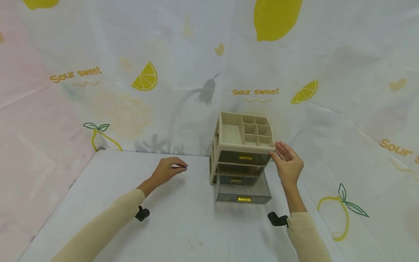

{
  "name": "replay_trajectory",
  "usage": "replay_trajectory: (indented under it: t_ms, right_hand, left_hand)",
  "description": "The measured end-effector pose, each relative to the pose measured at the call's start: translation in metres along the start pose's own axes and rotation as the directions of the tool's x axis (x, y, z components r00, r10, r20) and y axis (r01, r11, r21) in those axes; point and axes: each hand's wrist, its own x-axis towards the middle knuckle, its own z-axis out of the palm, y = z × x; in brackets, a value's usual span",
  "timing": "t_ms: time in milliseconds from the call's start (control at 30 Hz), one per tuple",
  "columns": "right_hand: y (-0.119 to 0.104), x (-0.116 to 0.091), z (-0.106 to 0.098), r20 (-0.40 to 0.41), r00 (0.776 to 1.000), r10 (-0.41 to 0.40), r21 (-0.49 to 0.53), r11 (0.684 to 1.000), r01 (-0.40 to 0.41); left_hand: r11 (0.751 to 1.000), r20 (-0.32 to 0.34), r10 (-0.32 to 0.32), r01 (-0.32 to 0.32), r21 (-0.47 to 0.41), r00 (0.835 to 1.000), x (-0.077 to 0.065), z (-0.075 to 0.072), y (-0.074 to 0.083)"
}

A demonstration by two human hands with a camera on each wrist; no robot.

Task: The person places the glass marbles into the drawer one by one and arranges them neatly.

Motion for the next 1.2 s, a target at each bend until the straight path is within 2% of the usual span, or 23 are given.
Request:
replay_trajectory:
  t_ms: [167, 300, 400, 433, 600, 833, 933, 1067, 1200]
  right_hand:
    - [-0.001, 0.000, 0.000, 0.001, 1.000, 0.004, 0.003, 1.000, -0.004]
    - [-0.002, 0.001, 0.001, -0.001, 1.000, 0.015, 0.016, 1.000, -0.015]
    - [-0.002, 0.001, 0.001, -0.003, 1.000, 0.023, 0.028, 0.999, -0.023]
    - [-0.002, 0.001, 0.001, -0.003, 1.000, 0.022, 0.029, 0.999, -0.022]
    - [0.000, 0.001, 0.000, 0.004, 1.000, 0.011, 0.026, 1.000, -0.012]
    - [0.000, 0.001, -0.001, 0.004, 1.000, 0.001, 0.023, 1.000, -0.001]
    - [-0.001, 0.001, 0.000, 0.004, 1.000, 0.002, 0.022, 1.000, -0.002]
    - [-0.002, 0.000, 0.000, 0.004, 1.000, 0.005, 0.014, 1.000, -0.005]
    - [-0.002, 0.001, 0.000, 0.013, 1.000, 0.007, 0.008, 1.000, -0.007]
  left_hand:
    - [0.994, -0.007, 0.088, -0.088, -0.068, 0.996, 0.007, 0.009, 0.017]
    - [0.984, -0.021, 0.150, -0.151, -0.089, 0.988, 0.010, 0.011, 0.050]
    - [0.980, -0.022, 0.172, -0.173, -0.098, 0.985, 0.012, 0.014, 0.074]
    - [0.977, -0.022, 0.181, -0.182, -0.108, 0.983, 0.013, 0.016, 0.077]
    - [0.974, -0.014, 0.181, -0.181, -0.139, 0.983, 0.018, 0.026, 0.085]
    - [0.968, 0.006, 0.200, -0.196, -0.158, 0.980, 0.029, 0.048, 0.072]
    - [0.960, 0.019, 0.222, -0.215, -0.179, 0.975, 0.033, 0.055, 0.075]
    - [0.946, 0.037, 0.273, -0.262, -0.191, 0.961, 0.038, 0.063, 0.082]
    - [0.929, 0.072, 0.351, -0.338, -0.154, 0.933, 0.042, 0.070, 0.087]
